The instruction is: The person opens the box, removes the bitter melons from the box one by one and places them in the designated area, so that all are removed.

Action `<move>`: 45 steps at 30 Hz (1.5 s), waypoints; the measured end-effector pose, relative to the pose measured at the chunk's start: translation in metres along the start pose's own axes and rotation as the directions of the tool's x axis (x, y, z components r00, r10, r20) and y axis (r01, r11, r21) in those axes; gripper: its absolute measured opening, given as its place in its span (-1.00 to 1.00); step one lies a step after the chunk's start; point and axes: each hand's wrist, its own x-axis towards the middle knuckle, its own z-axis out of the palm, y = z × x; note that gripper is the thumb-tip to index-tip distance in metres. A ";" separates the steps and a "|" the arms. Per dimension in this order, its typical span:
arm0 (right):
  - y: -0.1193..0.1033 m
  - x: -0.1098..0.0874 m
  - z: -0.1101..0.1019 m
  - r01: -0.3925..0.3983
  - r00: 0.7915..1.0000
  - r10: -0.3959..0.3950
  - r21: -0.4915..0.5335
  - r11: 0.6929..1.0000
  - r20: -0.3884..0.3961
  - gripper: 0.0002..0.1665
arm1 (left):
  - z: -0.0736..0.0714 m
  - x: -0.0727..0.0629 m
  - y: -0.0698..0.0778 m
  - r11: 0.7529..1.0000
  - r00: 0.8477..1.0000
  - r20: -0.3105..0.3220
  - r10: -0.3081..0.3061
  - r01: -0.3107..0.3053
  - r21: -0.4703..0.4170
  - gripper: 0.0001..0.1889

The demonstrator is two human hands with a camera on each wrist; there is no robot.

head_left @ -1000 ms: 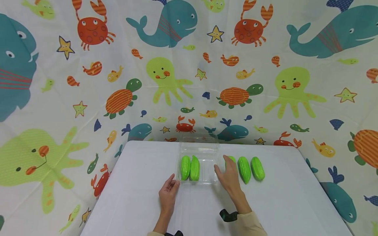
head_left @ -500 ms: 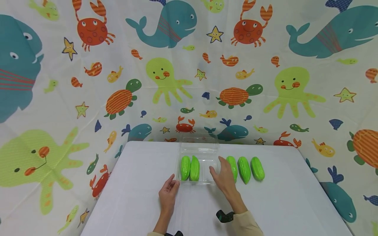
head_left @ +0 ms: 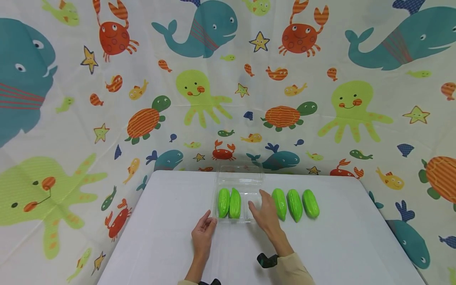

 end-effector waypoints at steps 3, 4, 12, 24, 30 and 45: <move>-0.001 -0.001 0.003 0.009 1.000 -0.009 -0.009 1.000 -0.001 -0.28 | 0.000 0.000 0.000 1.000 1.000 -0.004 -0.004 0.004 -0.007 -0.54; -0.001 -0.001 0.004 0.008 1.000 -0.008 -0.012 1.000 0.003 -0.28 | 0.000 0.000 0.000 1.000 1.000 -0.005 -0.007 0.007 -0.010 -0.54; -0.006 -0.002 0.012 -0.004 0.999 0.003 0.021 1.000 0.053 -0.25 | 0.000 0.000 0.000 1.000 1.000 -0.005 -0.013 0.013 -0.012 -0.54; -0.013 -0.003 0.020 0.029 0.997 -0.029 -0.004 1.000 0.065 -0.26 | 0.001 0.001 -0.002 1.000 1.000 0.002 -0.018 0.018 0.002 -0.53; -0.016 -0.003 0.025 0.010 0.994 -0.010 -0.001 1.000 0.105 -0.23 | 0.000 0.009 -0.027 1.000 1.000 -0.015 -0.004 0.005 0.025 -0.51; -0.023 -0.001 0.032 0.020 0.984 -0.019 -0.005 1.000 0.178 -0.20 | 0.000 0.011 -0.033 0.999 0.999 -0.034 0.038 -0.039 -0.018 -0.53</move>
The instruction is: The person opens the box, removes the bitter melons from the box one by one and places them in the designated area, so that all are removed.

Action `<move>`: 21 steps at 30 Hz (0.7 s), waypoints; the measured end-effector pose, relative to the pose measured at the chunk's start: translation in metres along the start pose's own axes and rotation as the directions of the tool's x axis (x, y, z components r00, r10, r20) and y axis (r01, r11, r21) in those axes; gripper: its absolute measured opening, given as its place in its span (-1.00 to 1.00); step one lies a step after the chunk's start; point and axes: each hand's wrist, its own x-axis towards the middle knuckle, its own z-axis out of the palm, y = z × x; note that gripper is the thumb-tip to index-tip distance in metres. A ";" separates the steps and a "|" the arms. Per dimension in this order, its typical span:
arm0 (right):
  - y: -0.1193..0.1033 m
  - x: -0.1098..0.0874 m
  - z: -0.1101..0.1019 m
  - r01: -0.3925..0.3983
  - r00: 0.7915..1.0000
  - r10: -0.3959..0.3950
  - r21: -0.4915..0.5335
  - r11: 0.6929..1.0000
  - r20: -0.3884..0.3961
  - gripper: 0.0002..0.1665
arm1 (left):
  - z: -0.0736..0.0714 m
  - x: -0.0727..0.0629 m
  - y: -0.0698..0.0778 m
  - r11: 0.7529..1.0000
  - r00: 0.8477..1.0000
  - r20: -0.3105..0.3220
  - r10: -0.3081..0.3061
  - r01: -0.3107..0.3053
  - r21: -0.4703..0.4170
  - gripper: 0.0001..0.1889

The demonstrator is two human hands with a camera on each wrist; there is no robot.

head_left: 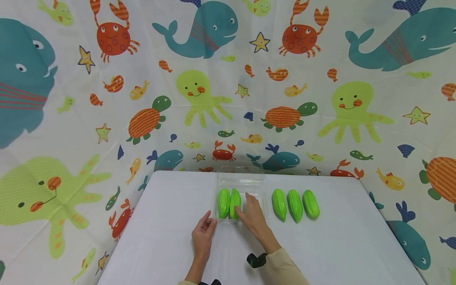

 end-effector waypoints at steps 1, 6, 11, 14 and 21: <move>-0.001 0.000 0.001 -0.005 1.000 0.005 -0.001 1.000 0.008 -0.19 | 0.000 0.000 0.000 1.000 1.000 -0.002 0.002 -0.002 0.004 -0.53; -0.004 0.002 0.003 -0.016 0.999 0.016 -0.010 1.000 0.032 -0.17 | 0.000 0.000 0.001 1.000 1.000 -0.007 0.009 -0.008 0.021 -0.54; -0.007 0.002 0.004 -0.033 0.998 0.034 -0.021 0.999 0.060 -0.16 | 0.000 0.000 0.002 0.999 1.000 -0.011 -0.005 0.006 0.032 -0.55; -0.009 0.004 0.005 -0.040 0.996 0.042 -0.022 0.999 0.080 -0.16 | 0.000 0.000 0.002 0.999 1.000 -0.013 -0.009 0.009 0.042 -0.54; -0.011 0.006 0.009 -0.021 0.995 0.026 -0.044 0.999 0.095 -0.21 | -0.001 -0.001 0.002 0.999 1.000 0.000 -0.013 0.013 0.040 -0.52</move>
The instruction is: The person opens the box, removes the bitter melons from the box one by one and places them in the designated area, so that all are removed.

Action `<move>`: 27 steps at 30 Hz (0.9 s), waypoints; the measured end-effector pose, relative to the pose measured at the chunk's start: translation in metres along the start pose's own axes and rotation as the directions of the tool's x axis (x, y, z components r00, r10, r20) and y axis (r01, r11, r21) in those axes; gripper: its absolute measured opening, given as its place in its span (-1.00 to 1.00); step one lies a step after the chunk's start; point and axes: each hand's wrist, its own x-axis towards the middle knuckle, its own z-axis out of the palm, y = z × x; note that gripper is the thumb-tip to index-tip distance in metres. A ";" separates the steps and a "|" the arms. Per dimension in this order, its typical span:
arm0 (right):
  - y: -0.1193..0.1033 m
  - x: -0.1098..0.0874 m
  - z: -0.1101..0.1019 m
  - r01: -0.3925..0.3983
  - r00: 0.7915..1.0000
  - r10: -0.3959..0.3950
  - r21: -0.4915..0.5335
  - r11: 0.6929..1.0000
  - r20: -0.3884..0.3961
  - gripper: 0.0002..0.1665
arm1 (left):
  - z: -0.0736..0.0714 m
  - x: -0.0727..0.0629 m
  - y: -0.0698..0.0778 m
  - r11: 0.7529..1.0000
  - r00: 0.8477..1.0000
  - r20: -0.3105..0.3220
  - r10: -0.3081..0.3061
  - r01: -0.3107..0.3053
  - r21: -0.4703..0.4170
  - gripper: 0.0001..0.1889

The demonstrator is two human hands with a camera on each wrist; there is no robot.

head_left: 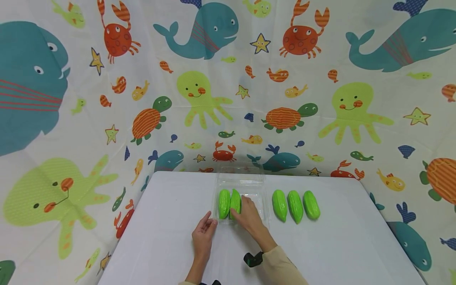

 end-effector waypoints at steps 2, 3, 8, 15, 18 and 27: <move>0.000 0.000 0.001 0.009 1.000 -0.009 -0.009 1.000 -0.003 -0.23 | 0.000 0.000 0.000 1.000 1.000 0.000 0.004 -0.004 0.000 -0.52; 0.000 0.000 0.002 0.015 1.000 -0.015 -0.013 1.000 -0.004 -0.23 | 0.000 0.000 0.000 1.000 1.000 0.000 0.009 -0.009 0.000 -0.52; -0.001 0.002 0.004 0.011 1.000 -0.011 -0.023 1.000 0.017 -0.23 | 0.001 -0.001 0.002 1.000 1.000 -0.005 0.015 -0.015 -0.014 -0.52; -0.002 0.002 0.004 0.038 0.999 -0.037 -0.018 0.999 0.036 -0.31 | 0.001 -0.002 0.001 0.999 1.000 -0.004 0.017 -0.017 -0.036 -0.51; -0.002 0.003 0.004 0.052 0.998 -0.050 -0.038 0.998 0.034 -0.34 | 0.001 -0.001 0.001 0.999 1.000 0.001 -0.001 0.001 -0.047 -0.51; -0.003 0.004 0.004 0.080 0.996 -0.077 -0.058 0.995 0.047 -0.56 | 0.002 -0.001 0.001 1.000 1.000 -0.014 -0.005 0.005 -0.018 -0.52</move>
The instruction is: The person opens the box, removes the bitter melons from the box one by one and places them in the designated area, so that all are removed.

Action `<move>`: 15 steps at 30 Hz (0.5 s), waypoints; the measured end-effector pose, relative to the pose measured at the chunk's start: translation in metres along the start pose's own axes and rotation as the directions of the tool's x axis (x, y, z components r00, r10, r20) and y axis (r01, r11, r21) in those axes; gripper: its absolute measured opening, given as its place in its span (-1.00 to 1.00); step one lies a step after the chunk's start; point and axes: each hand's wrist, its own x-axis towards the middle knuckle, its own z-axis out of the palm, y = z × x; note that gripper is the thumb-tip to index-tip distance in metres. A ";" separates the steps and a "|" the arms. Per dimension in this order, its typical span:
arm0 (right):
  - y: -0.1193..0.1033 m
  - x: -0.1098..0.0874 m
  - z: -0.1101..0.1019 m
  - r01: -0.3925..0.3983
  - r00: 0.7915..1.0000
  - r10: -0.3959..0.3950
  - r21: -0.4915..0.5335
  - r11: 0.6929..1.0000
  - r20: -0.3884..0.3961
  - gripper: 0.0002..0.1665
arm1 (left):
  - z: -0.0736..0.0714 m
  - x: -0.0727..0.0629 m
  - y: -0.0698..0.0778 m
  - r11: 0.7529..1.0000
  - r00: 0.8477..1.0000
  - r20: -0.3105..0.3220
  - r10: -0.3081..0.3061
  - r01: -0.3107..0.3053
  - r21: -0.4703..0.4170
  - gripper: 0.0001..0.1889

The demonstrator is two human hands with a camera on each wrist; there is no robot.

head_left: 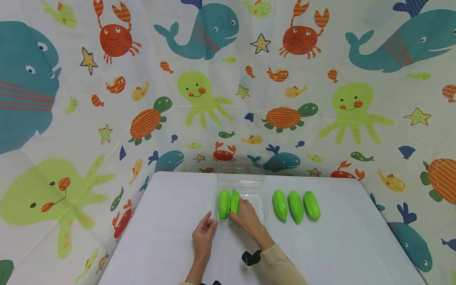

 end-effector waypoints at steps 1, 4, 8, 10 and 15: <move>0.000 0.000 0.000 -0.002 1.000 0.002 0.001 1.000 0.001 -0.57 | 0.000 0.000 0.000 1.000 1.000 -0.001 0.004 -0.004 0.007 -0.53; -0.001 0.000 0.000 -0.010 1.000 0.010 -0.001 1.000 0.011 -0.58 | 0.000 0.000 0.000 1.000 1.000 -0.003 0.014 -0.014 0.021 -0.54; -0.002 0.001 0.000 -0.024 0.999 0.024 0.001 1.000 0.030 -0.56 | 0.000 0.000 -0.001 1.000 1.000 -0.005 0.007 -0.007 0.018 -0.54; -0.002 0.002 -0.001 -0.034 0.999 0.034 0.007 0.999 0.038 -0.54 | 0.000 0.001 -0.002 1.000 1.000 0.000 0.005 -0.005 0.021 -0.53; -0.003 0.002 -0.001 -0.045 0.998 0.044 0.024 0.999 0.052 -0.47 | -0.001 0.001 -0.001 1.000 1.000 0.003 -0.005 0.005 0.017 -0.53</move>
